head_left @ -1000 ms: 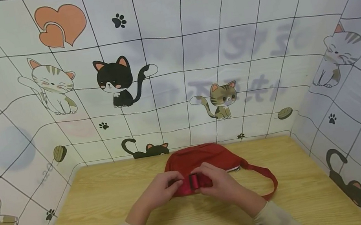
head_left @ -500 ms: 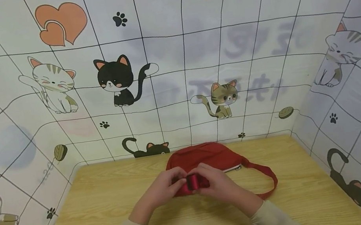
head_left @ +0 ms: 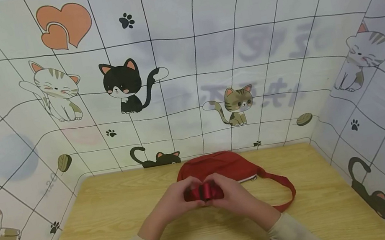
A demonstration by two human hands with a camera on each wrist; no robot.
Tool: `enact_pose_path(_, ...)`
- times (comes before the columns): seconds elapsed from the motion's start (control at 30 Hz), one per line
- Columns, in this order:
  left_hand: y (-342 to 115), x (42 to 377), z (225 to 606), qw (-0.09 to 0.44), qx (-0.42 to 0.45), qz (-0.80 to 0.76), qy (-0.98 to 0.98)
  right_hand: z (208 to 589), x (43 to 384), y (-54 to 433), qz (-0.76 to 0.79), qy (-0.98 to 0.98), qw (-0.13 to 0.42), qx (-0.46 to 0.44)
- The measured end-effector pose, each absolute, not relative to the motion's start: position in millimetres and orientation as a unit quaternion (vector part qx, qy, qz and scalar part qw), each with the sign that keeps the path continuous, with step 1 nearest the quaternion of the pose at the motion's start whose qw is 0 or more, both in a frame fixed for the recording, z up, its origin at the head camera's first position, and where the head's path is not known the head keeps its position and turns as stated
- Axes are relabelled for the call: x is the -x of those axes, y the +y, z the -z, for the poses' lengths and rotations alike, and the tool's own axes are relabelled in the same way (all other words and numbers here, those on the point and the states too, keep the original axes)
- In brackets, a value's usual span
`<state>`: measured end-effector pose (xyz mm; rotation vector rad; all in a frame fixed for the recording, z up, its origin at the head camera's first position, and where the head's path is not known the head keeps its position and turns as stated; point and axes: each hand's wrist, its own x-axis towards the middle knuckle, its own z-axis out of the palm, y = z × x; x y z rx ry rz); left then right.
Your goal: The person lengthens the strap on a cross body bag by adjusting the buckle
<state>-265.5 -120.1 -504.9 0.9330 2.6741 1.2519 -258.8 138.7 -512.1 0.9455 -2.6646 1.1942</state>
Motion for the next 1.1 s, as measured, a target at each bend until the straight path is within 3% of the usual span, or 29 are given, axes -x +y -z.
enact_pose_path(0.43,-121,267,512,-0.016,-0.304,-0.349,0.886,494,259,132,-0.343,-0.844,0.124,-0.394)
enact_pose_path(0.83,-126,265,515,-0.029,-0.309,-0.361,0.879,497,253,140,-0.488,-0.801,0.051,-0.342)
enact_pose_path(1.1,-126,267,518,-0.029,-0.323,-0.360,0.875,495,251,138,-0.487,-0.804,0.046,-0.338)
